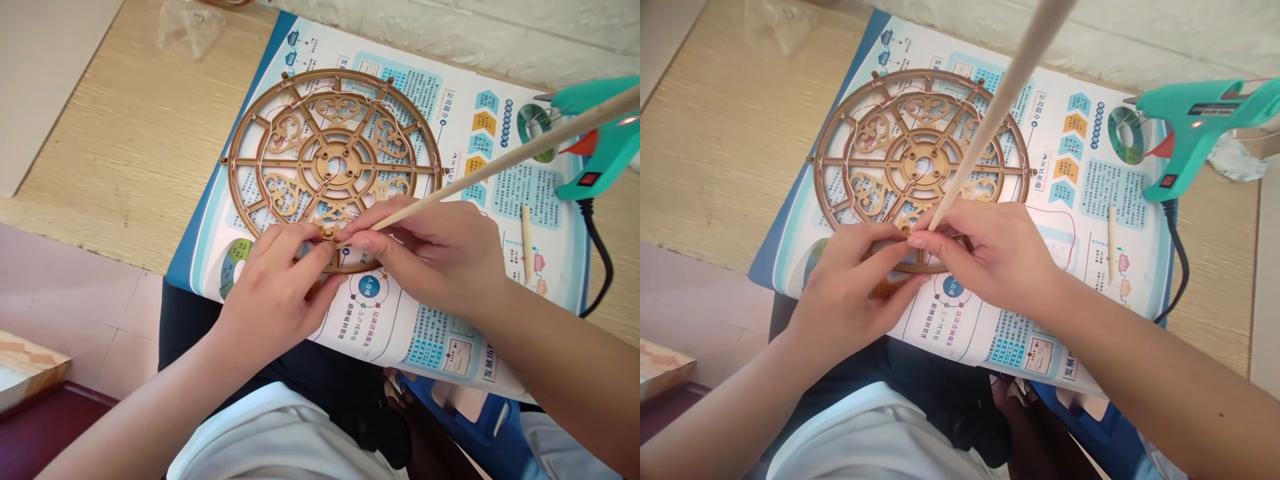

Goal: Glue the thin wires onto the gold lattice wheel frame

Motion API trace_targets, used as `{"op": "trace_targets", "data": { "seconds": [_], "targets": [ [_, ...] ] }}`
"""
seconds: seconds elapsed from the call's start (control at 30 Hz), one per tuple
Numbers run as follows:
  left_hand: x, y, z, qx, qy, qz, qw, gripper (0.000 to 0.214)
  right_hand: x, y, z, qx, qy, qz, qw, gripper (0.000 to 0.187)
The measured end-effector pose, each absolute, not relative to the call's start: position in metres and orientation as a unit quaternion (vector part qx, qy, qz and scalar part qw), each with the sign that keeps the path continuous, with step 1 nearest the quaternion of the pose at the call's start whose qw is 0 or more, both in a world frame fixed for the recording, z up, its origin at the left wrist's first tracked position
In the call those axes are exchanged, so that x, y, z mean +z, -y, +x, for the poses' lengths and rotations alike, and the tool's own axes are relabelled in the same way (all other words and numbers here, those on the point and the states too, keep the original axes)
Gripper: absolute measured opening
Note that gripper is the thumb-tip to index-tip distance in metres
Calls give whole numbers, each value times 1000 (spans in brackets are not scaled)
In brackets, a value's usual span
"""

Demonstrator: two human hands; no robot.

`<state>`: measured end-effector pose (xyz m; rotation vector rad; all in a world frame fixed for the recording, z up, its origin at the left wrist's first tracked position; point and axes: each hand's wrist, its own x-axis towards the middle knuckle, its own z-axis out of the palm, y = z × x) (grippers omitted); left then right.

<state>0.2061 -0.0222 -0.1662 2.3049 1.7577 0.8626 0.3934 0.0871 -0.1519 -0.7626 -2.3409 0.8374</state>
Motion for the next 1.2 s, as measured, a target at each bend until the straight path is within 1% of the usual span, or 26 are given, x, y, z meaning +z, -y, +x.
{"op": "trace_targets", "data": {
  "seconds": [0.17, 0.4, 0.6, 0.8, 0.9, 1.03, 1.2],
  "targets": [
    [-165, 23, 206, 285, -584, 758, 56, 20, -153, -90, 390, 317, 877, -226, 281, 14],
    [-168, 25, 204, 299, -564, 768, 54, 17, -152, -91, 389, 282, 882, -241, 290, 15],
    [-171, 25, 205, 265, -560, 784, 44, 27, -154, -91, 389, 300, 874, -235, 301, 13],
    [-171, 24, 208, 262, -554, 790, 34, 31, -153, -93, 389, 299, 880, -237, 284, 15],
    [-170, 24, 210, 260, -554, 790, 32, 30, -152, -94, 389, 331, 873, -235, 269, 13],
    [-169, 23, 210, 258, -552, 793, 22, 30, -152, -95, 388, 379, 852, -233, 278, 11],
    [-167, 23, 211, 267, -546, 794, 22, 31, -153, -98, 388, 388, 851, -215, 283, 11]
  ]
}}
